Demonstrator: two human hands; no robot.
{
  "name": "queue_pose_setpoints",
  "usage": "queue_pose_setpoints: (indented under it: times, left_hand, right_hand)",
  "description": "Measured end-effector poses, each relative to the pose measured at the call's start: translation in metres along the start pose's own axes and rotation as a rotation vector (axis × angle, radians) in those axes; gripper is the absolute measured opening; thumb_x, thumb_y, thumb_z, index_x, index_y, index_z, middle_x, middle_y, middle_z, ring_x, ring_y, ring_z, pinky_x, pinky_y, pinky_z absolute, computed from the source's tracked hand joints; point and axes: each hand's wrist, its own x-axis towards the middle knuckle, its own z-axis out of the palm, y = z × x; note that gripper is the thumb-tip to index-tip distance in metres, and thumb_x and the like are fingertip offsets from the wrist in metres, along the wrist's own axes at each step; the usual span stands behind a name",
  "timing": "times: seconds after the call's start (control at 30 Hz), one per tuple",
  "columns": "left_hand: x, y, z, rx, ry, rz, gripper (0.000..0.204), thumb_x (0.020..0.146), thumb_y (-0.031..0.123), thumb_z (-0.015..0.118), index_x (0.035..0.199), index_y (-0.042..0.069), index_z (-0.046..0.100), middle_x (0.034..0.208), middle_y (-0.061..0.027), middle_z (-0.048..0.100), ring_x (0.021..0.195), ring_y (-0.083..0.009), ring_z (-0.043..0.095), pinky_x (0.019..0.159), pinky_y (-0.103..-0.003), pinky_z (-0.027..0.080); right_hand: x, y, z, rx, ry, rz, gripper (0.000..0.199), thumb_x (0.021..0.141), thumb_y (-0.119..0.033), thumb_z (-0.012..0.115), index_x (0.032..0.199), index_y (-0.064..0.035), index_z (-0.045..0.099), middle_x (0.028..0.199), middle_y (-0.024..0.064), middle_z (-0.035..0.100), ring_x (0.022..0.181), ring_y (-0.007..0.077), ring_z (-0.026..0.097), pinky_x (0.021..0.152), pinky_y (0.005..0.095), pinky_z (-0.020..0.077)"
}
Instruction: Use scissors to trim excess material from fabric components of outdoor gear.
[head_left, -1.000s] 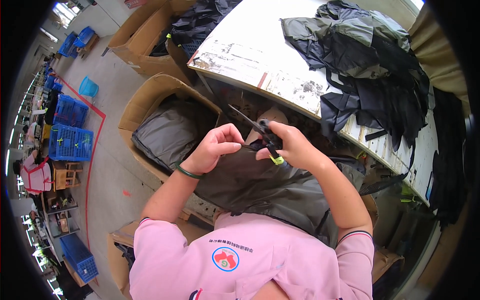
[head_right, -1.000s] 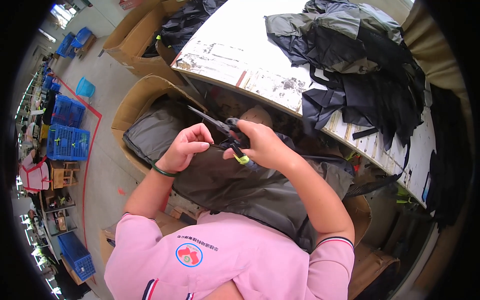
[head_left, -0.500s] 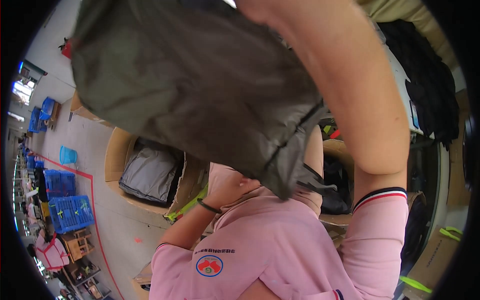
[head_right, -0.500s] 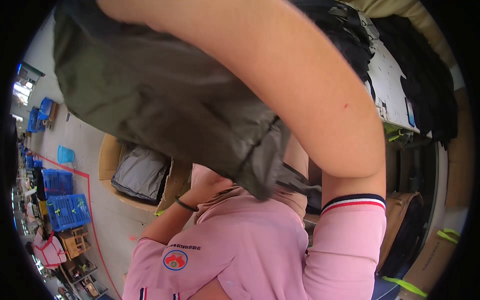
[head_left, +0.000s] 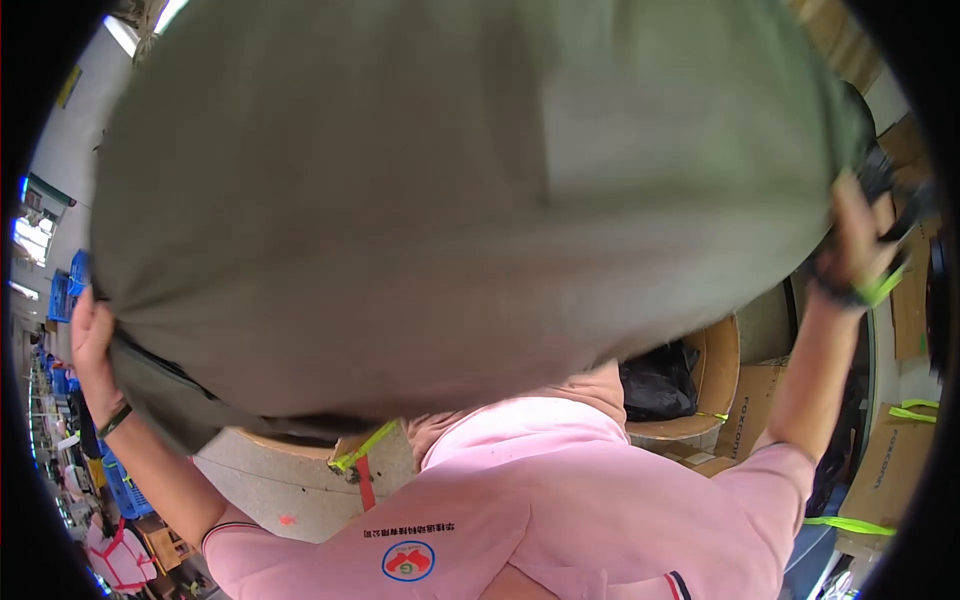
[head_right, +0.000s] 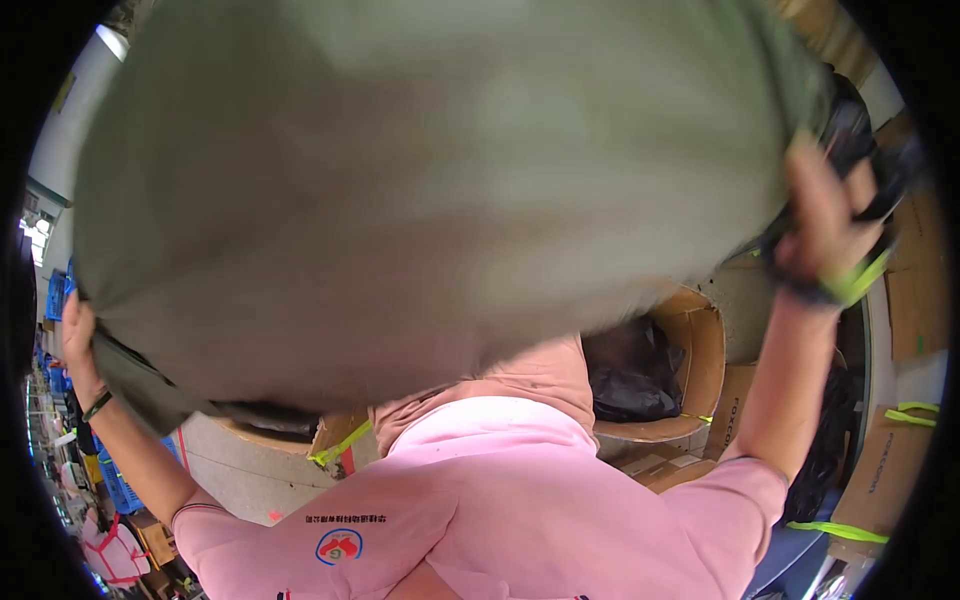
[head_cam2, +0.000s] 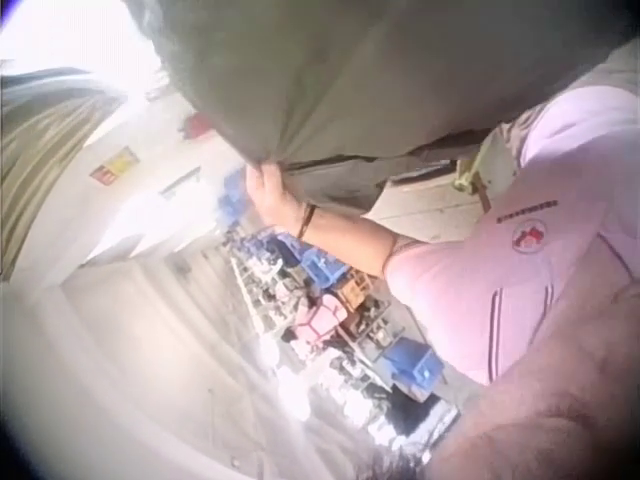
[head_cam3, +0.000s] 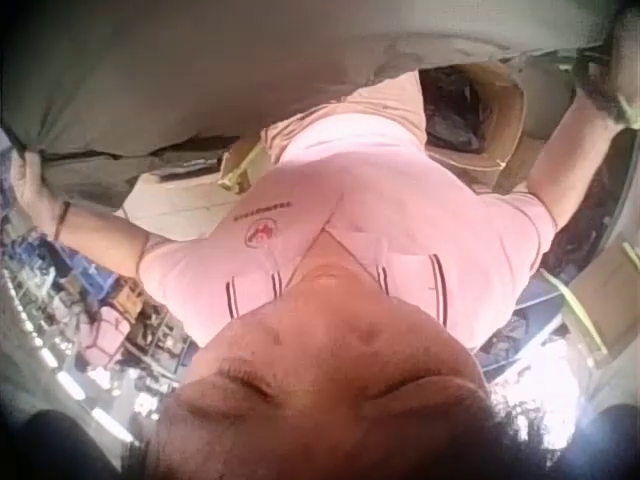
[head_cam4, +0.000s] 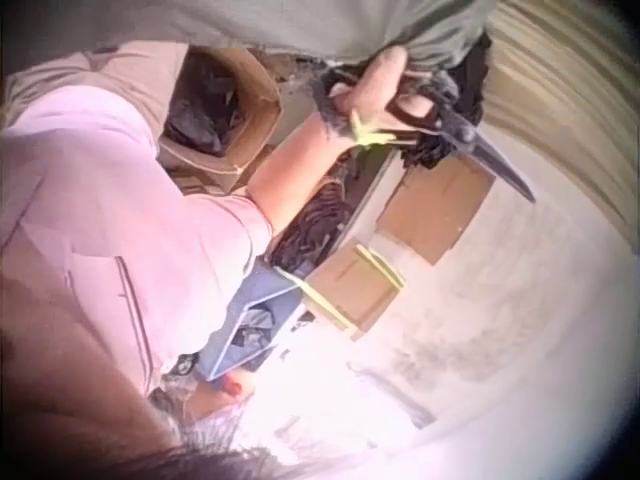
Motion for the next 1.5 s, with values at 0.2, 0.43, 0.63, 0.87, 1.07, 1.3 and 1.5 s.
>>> queue_pose_setpoints:
  times: [0.2,0.43,0.63,0.87,1.07,1.3,1.5]
  left_hand:
    - [0.044,-0.105,0.163,1.140,-0.942,-0.231,0.041,0.071,0.026,0.081,0.102,0.002,0.067,0.099,-0.0162,0.066,0.095,-0.0311,0.063,0.080,-0.039,0.050]
    - [0.050,-0.179,0.419,0.333,-1.066,0.201,0.045,0.087,0.030,0.071,0.120,0.001,0.060,0.112,-0.0157,0.062,0.107,-0.0317,0.060,0.093,-0.038,0.048]
    - [0.046,-0.225,0.539,-0.017,-1.217,-0.066,0.039,0.086,0.015,0.072,0.121,0.004,0.062,0.095,-0.0025,0.062,0.087,-0.0125,0.057,0.083,-0.026,0.047]
    - [0.025,-0.202,0.538,-0.352,-1.403,-0.520,0.038,0.088,0.001,0.067,0.125,0.005,0.062,0.102,0.0026,0.063,0.093,-0.0064,0.057,0.087,-0.022,0.046]
    - [0.019,-0.199,0.533,-0.343,-1.423,-0.541,0.038,0.087,0.000,0.067,0.125,0.005,0.062,0.104,0.0033,0.063,0.093,-0.0063,0.056,0.088,-0.022,0.046]
    - [0.014,-0.205,0.532,-0.348,-1.401,-0.534,0.037,0.087,0.001,0.068,0.124,0.005,0.063,0.104,0.0033,0.062,0.094,-0.0062,0.055,0.089,-0.022,0.046]
    - [0.013,-0.205,0.531,-0.358,-1.444,-0.558,0.037,0.087,0.001,0.068,0.124,0.005,0.063,0.106,0.0027,0.063,0.096,-0.0068,0.056,0.090,-0.023,0.046]
  right_hand:
    - [-0.209,-0.167,0.009,0.804,-0.569,1.215,0.024,0.079,-0.016,0.074,0.083,-0.0070,0.053,0.072,-0.0030,0.049,0.066,0.0085,0.045,0.058,0.0264,0.0407]
    - [-0.307,-0.233,0.003,0.874,-0.789,1.392,0.031,0.081,-0.014,0.074,0.075,-0.0032,0.046,0.061,0.0077,0.050,0.054,0.0141,0.042,0.052,0.0305,0.0408]
    - [-0.321,-0.212,0.000,0.944,-0.878,1.201,0.035,0.081,-0.020,0.077,0.077,-0.0024,0.047,0.064,0.0148,0.050,0.056,0.0267,0.046,0.054,0.0361,0.0414]
    - [-0.230,-0.106,0.012,0.469,-0.864,0.849,0.049,0.065,-0.042,0.085,0.078,-0.0071,0.054,0.072,0.0103,0.057,0.071,0.0318,0.057,0.067,0.0400,0.0413]
    - [-0.190,-0.064,0.047,0.284,-0.958,0.447,0.052,0.058,-0.042,0.085,0.083,-0.0078,0.055,0.078,0.0070,0.057,0.081,0.0262,0.055,0.074,0.0377,0.0373]
    - [-0.178,-0.061,0.058,0.343,-1.025,0.362,0.048,0.061,-0.043,0.082,0.079,-0.0090,0.055,0.074,0.0066,0.057,0.078,0.0252,0.058,0.073,0.0380,0.0379]
    - [-0.179,-0.058,0.060,0.354,-1.023,0.329,0.042,0.063,-0.038,0.083,0.074,-0.0094,0.055,0.070,0.0058,0.059,0.072,0.0253,0.060,0.073,0.0371,0.0383]
